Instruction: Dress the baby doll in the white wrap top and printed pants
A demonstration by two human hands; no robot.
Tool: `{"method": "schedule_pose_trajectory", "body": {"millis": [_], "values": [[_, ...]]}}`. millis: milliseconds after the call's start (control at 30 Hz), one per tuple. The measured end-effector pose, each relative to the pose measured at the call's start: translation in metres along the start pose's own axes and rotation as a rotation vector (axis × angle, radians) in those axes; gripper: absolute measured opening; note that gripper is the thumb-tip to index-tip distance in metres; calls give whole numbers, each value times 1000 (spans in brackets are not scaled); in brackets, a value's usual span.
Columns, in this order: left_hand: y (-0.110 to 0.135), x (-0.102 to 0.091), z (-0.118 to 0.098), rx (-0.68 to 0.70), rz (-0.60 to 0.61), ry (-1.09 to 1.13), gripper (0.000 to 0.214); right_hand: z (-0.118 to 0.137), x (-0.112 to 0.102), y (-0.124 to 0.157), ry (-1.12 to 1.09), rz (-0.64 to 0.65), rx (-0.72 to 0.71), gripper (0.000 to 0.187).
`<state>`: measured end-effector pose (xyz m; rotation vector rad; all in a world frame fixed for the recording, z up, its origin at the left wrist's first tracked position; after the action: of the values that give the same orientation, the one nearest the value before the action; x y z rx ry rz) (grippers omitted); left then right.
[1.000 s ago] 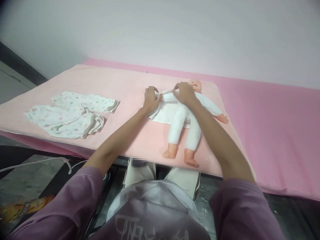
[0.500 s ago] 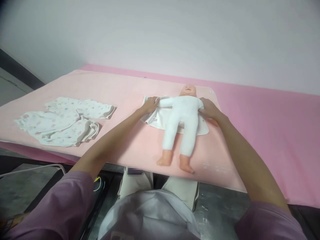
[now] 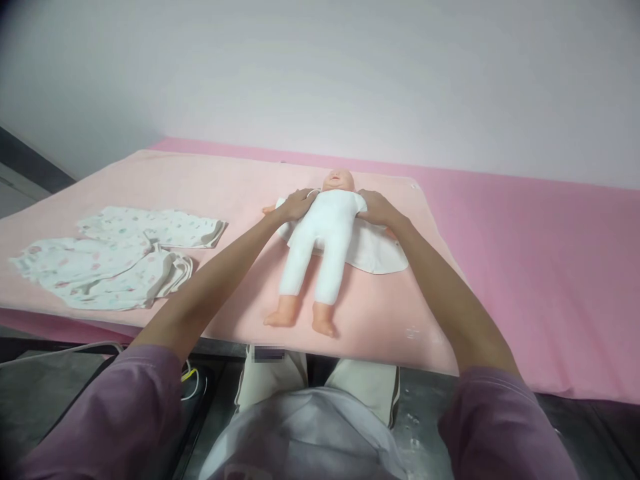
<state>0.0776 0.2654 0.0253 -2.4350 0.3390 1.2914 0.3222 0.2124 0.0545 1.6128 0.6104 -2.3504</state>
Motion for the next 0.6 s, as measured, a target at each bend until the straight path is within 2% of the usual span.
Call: {"method": "schedule_pose_trajectory", "body": {"millis": [100, 167, 200, 233, 300, 400, 467, 500, 533, 600], "values": [[5, -10, -8, 73, -132, -2, 66, 13, 2, 37, 139, -236, 75, 43], [8, -15, -30, 188, -218, -5, 65, 24, 12, 67, 158, -337, 125, 31], [8, -14, -47, 270, -228, -9, 61, 27, 21, 79, 131, -330, 146, 26], [7, -10, -67, 358, -204, -16, 55, 29, 30, 87, 93, -300, 167, 22], [0, 9, -110, 495, -70, -54, 48, 27, 45, 95, 21, -223, 221, 16], [-18, 54, -159, 524, 224, -221, 52, 12, 54, 90, 30, -161, 299, 14], [-29, 80, -173, 498, 365, -352, 55, 1, 55, 85, 67, -148, 339, 18], [-33, 88, -176, 498, 394, -391, 55, -4, 54, 84, 72, -148, 353, 20], [-36, 92, -177, 503, 389, -409, 55, -8, 54, 85, 67, -151, 364, 20], [-37, 89, -174, 510, 295, -380, 55, -16, 51, 88, 42, -165, 408, 21]]}}
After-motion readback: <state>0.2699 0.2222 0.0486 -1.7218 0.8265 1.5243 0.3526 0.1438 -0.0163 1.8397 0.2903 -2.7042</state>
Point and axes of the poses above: each hand's wrist, its own y-axis away from the middle knuckle, its own x-axis out of the palm, z = x × y, the point moved 6 cm from there along -y, towards the middle knuckle, and after that the axes turned 5 degrees about -y, right-handed, at the moved point
